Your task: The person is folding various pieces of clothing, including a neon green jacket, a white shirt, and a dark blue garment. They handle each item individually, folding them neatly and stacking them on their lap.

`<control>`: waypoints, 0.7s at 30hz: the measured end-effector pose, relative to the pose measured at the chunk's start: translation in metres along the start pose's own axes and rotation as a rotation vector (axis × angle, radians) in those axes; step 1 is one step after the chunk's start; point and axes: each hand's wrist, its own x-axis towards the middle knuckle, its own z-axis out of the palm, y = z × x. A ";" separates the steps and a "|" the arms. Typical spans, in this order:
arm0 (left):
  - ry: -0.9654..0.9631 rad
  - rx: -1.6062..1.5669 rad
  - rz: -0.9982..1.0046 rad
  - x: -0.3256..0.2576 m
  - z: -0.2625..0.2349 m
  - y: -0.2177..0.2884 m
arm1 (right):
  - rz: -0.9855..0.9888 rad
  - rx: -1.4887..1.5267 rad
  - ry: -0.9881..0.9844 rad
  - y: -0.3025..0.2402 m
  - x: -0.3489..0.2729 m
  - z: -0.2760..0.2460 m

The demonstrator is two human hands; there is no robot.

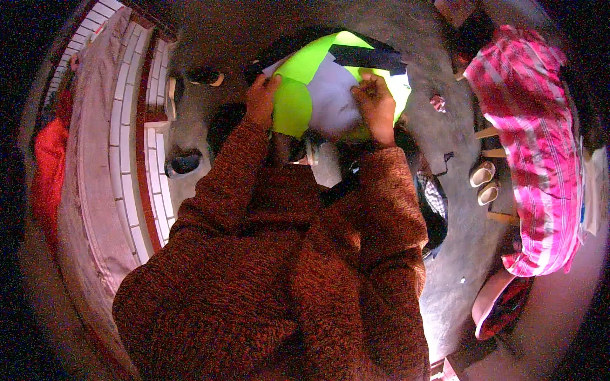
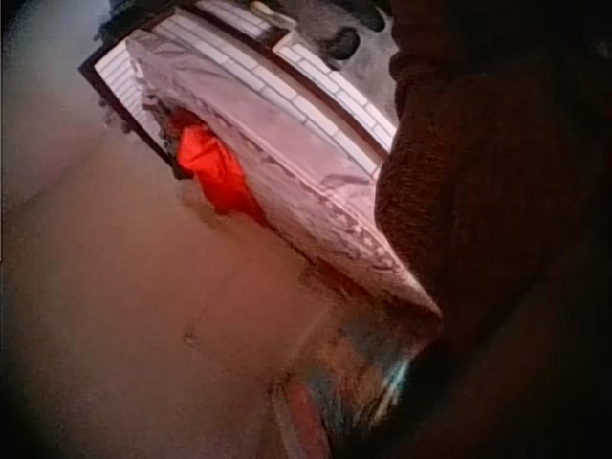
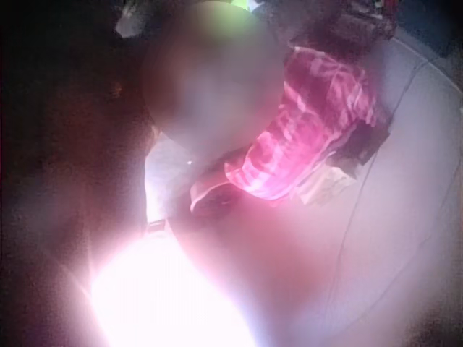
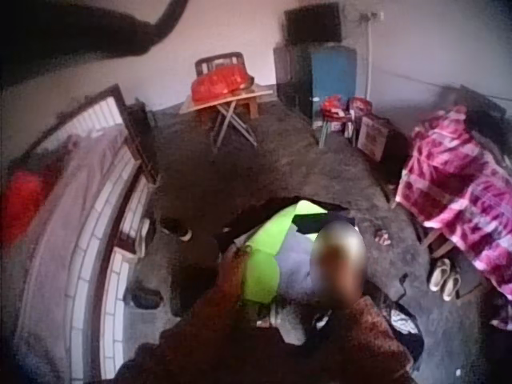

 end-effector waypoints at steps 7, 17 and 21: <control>0.180 0.213 0.207 0.013 -0.010 -0.027 | -0.123 -0.340 0.143 -0.013 -0.018 0.007; 0.362 0.468 0.413 -0.010 -0.007 -0.012 | -0.306 -0.702 0.293 -0.008 -0.038 -0.002; 0.270 0.586 0.575 0.001 -0.020 -0.026 | -0.415 -0.717 0.349 -0.022 -0.053 0.001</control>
